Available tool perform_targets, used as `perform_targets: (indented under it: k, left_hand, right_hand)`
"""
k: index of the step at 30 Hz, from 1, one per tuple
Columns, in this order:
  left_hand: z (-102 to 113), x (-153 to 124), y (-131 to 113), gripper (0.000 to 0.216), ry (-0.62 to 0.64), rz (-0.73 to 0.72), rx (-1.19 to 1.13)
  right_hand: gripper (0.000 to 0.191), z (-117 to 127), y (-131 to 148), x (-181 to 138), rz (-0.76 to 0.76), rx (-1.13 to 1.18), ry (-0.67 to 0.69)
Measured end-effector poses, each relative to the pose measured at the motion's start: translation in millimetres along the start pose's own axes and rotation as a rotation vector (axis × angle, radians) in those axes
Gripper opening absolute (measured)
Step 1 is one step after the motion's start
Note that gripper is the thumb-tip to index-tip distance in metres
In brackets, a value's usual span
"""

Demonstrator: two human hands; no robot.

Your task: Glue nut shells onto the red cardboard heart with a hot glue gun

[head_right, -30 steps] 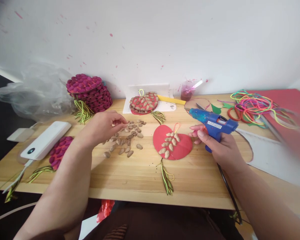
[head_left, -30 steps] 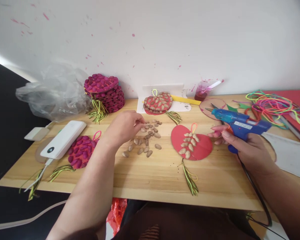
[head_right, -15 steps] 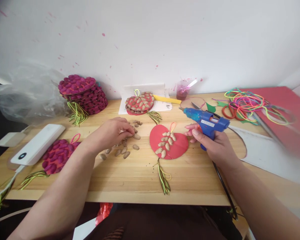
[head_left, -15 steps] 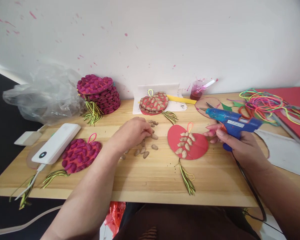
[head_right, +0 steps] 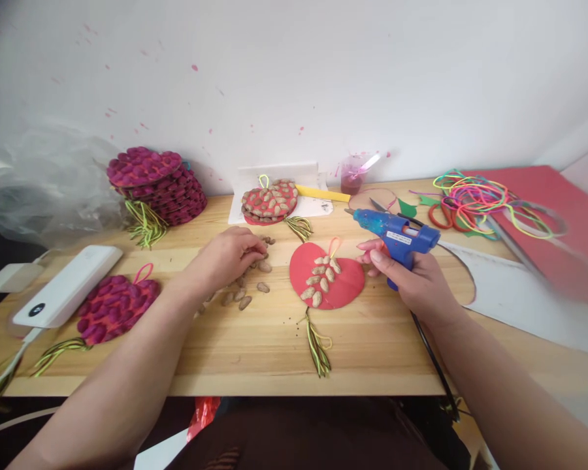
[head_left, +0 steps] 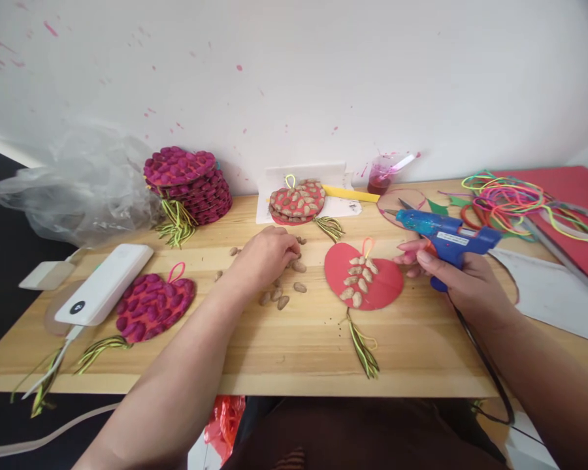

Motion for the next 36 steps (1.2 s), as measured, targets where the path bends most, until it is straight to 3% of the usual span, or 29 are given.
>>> perform_targets:
  k: [7,10,13,17,21,31,36]
  left_hand:
    - [-1.1,0.7,-5.7,0.015,0.011,-0.022,-0.001]
    - [5.7,-2.1,-2.9,0.013,-0.053,-0.002,-0.117]
    - [7.9,-5.6,4.0,0.008,-0.065,0.041,-0.523]
    - [-1.0,-7.5,4.3,0.024,0.026,0.018,-1.200]
    - [-5.5,-8.3,1.4,0.034,0.074,-0.020,-1.589]
    - [-2.8,-7.6,-11.0,0.030,0.115,-0.143,-1.726]
    - [-3.5,-10.0,-9.9,0.035,0.091,-0.114,-1.717]
  right_hand:
    - [0.032,-0.3,0.3,0.6,-0.012,0.005,0.003]
    - [0.034,1.2,-0.2,-0.3,-0.017,0.016,-0.005]
    - [0.032,1.3,0.6,-0.5,-0.017,0.024,-0.005]
    - [0.031,1.1,2.2,0.0,-0.020,0.033,-0.012]
    - [0.031,1.4,2.8,-0.5,-0.018,0.034,-0.032]
    - [0.028,2.4,1.8,1.7,0.008,-0.002,-0.010]
    - [0.031,-1.6,4.9,-0.4,0.022,-0.103,-0.037]
Point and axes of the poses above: each hand's wrist, its own x-axis towards the middle knuckle, its own z-axis out of the back of the hand, y = z × x, the point moved 7 cm from there along x, towards the middle knuckle, and after that the axes turned 13 degrees about y, right-handed, at the moved point
